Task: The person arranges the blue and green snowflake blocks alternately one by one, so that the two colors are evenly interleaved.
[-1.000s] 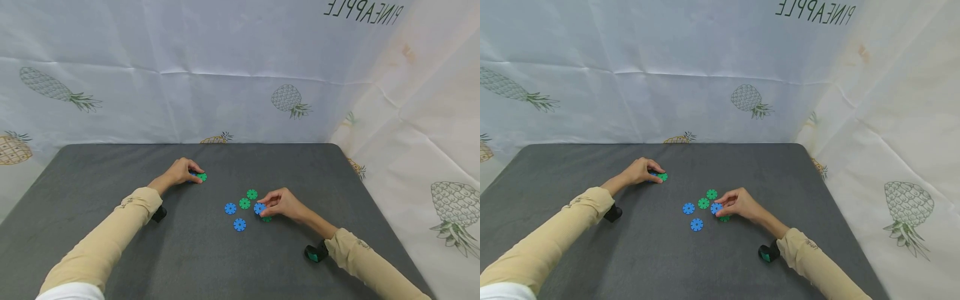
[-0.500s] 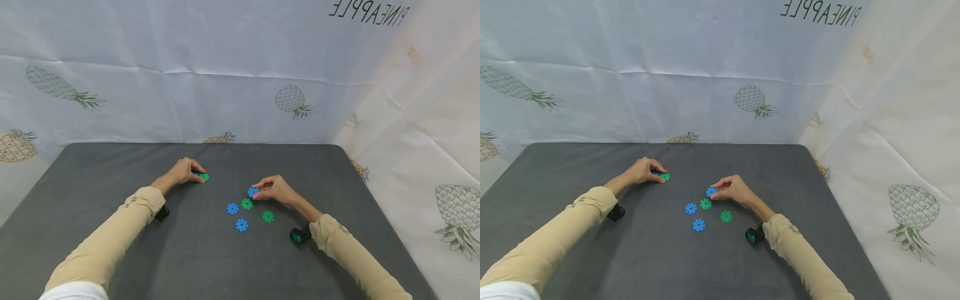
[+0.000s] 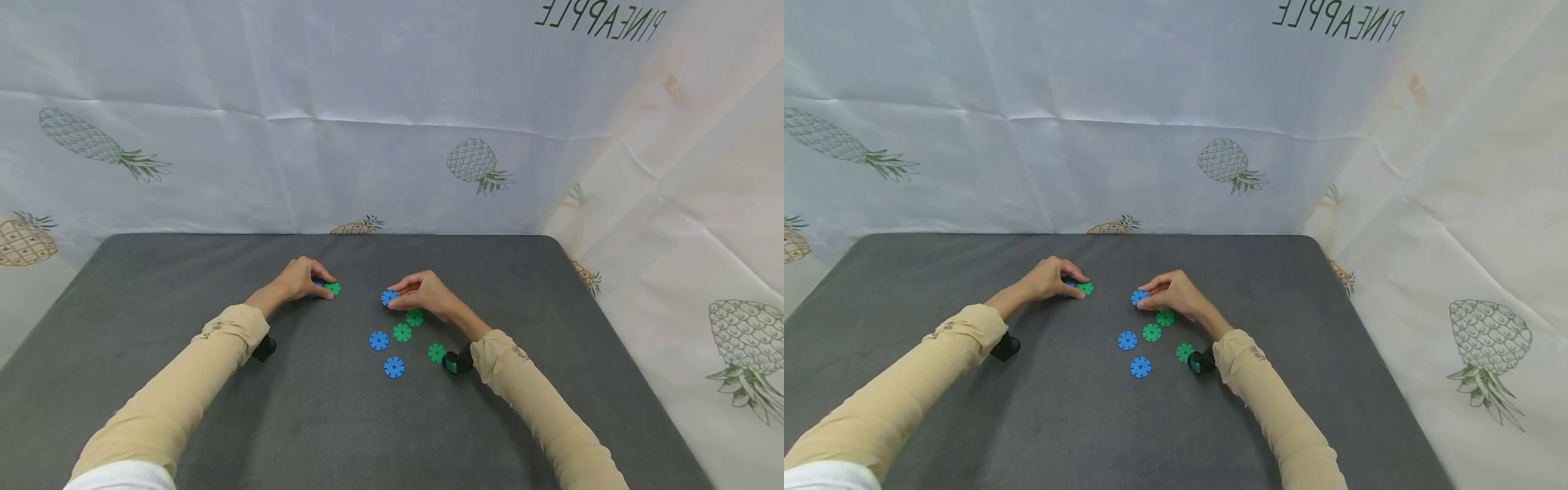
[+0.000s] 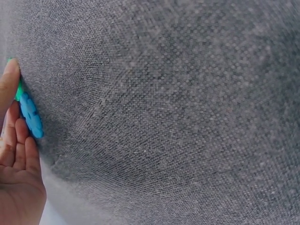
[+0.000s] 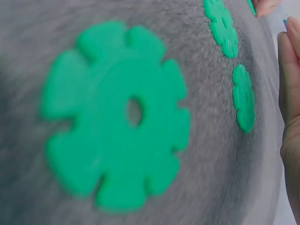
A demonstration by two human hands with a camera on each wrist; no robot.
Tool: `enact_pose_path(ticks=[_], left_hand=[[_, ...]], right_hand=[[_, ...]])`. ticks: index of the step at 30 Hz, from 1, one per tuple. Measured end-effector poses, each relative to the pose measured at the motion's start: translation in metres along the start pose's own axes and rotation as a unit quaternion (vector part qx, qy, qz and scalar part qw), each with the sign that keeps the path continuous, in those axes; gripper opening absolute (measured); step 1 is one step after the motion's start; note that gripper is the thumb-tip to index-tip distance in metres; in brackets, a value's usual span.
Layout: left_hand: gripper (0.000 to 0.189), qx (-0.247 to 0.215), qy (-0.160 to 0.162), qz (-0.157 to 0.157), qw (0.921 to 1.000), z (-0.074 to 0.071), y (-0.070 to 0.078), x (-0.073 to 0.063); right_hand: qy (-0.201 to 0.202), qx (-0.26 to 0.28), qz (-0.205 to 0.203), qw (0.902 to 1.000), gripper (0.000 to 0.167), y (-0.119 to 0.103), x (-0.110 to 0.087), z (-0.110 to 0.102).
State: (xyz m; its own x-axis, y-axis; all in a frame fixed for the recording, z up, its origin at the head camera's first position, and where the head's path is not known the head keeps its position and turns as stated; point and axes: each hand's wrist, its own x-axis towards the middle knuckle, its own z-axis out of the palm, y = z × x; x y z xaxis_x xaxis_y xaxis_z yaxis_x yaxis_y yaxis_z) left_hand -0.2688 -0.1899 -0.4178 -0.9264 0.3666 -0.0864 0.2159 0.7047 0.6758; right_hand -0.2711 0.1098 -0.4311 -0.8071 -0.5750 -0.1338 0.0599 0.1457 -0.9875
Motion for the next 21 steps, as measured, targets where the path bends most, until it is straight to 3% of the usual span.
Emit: enact_pose_path(ticks=[6,21], left_hand=[[0.028,0.008,-0.001,0.001,1.0,0.0,0.001,0.0],[0.029,0.007,-0.009,-0.009,0.9999,-0.001,0.003,0.001]], right_hand=[[0.008,0.026,0.0,0.9996,0.022,-0.001,0.012,0.009],[0.044,0.032,0.01,0.9985,0.025,-0.005,0.038,0.024]])
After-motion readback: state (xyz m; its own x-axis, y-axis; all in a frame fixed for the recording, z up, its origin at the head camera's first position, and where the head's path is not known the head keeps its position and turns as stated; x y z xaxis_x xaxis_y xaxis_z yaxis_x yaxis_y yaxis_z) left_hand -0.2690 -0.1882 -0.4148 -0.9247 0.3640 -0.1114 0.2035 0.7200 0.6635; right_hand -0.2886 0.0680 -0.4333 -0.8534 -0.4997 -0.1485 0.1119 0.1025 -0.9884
